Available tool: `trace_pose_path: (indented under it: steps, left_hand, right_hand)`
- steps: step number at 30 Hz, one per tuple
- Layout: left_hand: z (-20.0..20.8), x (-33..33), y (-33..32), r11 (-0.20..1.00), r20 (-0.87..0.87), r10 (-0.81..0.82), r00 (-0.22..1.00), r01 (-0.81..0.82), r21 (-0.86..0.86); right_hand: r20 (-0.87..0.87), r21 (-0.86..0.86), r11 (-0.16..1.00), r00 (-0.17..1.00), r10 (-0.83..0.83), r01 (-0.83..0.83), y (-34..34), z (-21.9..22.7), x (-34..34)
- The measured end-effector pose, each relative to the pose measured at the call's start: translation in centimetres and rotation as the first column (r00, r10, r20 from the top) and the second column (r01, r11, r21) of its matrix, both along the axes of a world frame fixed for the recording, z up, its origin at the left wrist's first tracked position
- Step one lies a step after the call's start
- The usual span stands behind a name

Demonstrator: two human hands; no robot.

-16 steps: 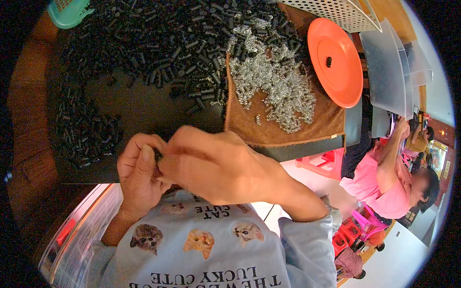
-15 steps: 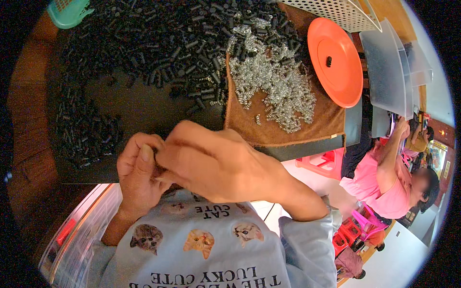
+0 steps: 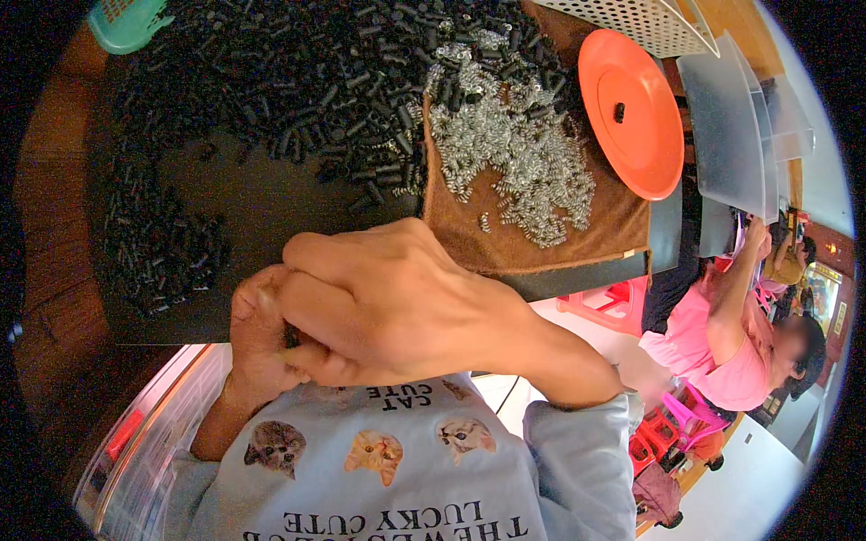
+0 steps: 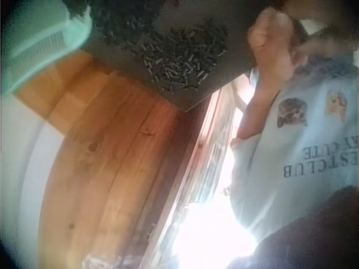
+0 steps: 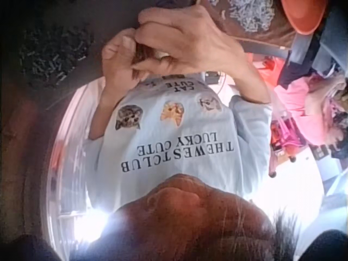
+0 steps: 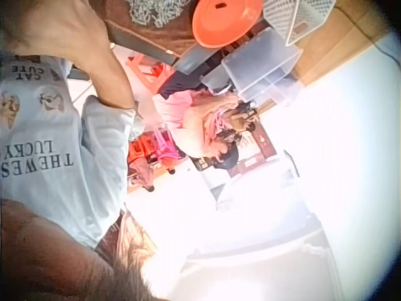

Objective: The person assembles plastic cord locks by hand, picking up plastic housings, springs, and inner pieces from the table and fitting them together.

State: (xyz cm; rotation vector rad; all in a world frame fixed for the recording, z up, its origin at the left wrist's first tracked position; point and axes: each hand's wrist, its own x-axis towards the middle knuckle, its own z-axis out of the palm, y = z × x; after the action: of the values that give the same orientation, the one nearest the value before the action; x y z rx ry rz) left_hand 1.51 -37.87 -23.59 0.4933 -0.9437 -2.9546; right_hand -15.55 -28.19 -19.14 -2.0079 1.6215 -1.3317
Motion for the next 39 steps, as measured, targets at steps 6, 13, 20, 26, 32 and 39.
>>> trace_pose_path:
  steps: [6,13,20,26,32,39]
  left_hand:
    - [0.1,-0.1,0.6,0.967,0.109,0.101,0.989,-0.072,-0.244]
    - [1.2,-0.9,0.8,0.960,0.032,0.162,0.986,-0.151,-0.234]
    - [3.2,-1.1,-0.9,0.879,-0.007,-0.091,0.996,0.077,-0.471]
    - [3.9,0.0,-2.5,0.803,0.092,-0.064,0.994,0.106,-0.586]
    - [2.4,0.7,-2.7,0.823,0.022,-0.068,0.997,0.069,-0.563]
    - [2.8,0.2,-2.1,0.835,0.012,-0.038,0.999,0.038,-0.548]
  right_hand:
    - [0.021,-0.016,0.999,0.999,-0.045,0.045,0.2,-0.3,0.6]
    - [-0.047,-0.045,0.997,0.997,-0.062,0.060,-0.1,-0.2,0.6]
    - [-0.131,0.093,0.975,0.973,-0.191,0.204,-1.3,1.8,-2.1]
    - [-0.238,-0.054,0.965,0.935,-0.264,0.258,-3.3,2.1,-2.4]
    - [-0.419,-0.028,0.570,0.508,-0.753,0.821,4.2,3.9,-8.8]
    - [-0.622,0.185,0.378,0.406,-0.669,0.907,10.9,2.0,-16.7]
